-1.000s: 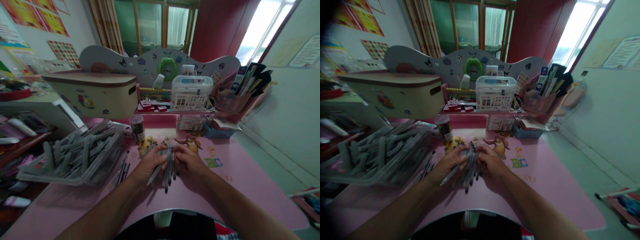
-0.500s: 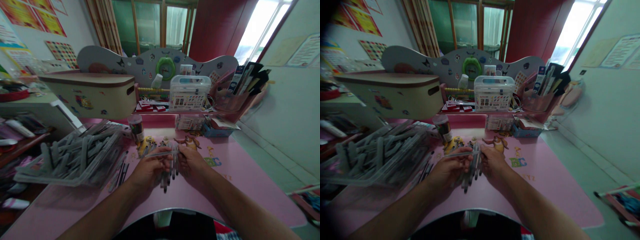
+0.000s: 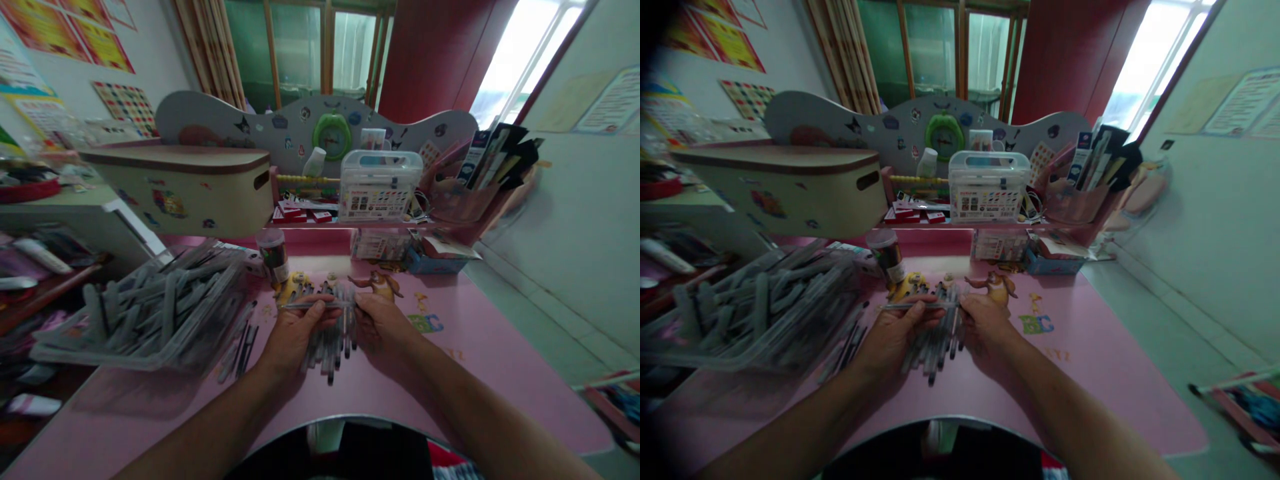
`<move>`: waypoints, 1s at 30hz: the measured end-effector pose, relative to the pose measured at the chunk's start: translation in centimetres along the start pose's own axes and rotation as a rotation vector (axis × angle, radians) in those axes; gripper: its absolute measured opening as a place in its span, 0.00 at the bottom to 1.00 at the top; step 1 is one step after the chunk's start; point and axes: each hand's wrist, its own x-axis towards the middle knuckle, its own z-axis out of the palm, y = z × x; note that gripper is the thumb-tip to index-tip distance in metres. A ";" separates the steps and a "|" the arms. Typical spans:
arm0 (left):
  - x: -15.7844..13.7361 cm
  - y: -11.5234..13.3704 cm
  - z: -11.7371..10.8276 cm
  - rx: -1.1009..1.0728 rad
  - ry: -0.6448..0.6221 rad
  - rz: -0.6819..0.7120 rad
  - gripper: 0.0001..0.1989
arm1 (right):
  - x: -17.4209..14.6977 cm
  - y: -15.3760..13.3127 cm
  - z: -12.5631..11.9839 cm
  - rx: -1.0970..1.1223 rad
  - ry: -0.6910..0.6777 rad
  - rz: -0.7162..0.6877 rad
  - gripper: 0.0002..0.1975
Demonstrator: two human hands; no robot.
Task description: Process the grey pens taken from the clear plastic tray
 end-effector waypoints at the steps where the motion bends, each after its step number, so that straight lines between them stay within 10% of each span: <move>1: 0.1 0.0 0.0 -0.009 0.004 0.003 0.14 | 0.0 -0.1 0.0 -0.008 -0.012 0.017 0.22; 30: 0.5 0.1 -0.2 -0.041 0.067 -0.019 0.06 | 0.1 0.4 -0.1 0.023 -0.044 -0.029 0.18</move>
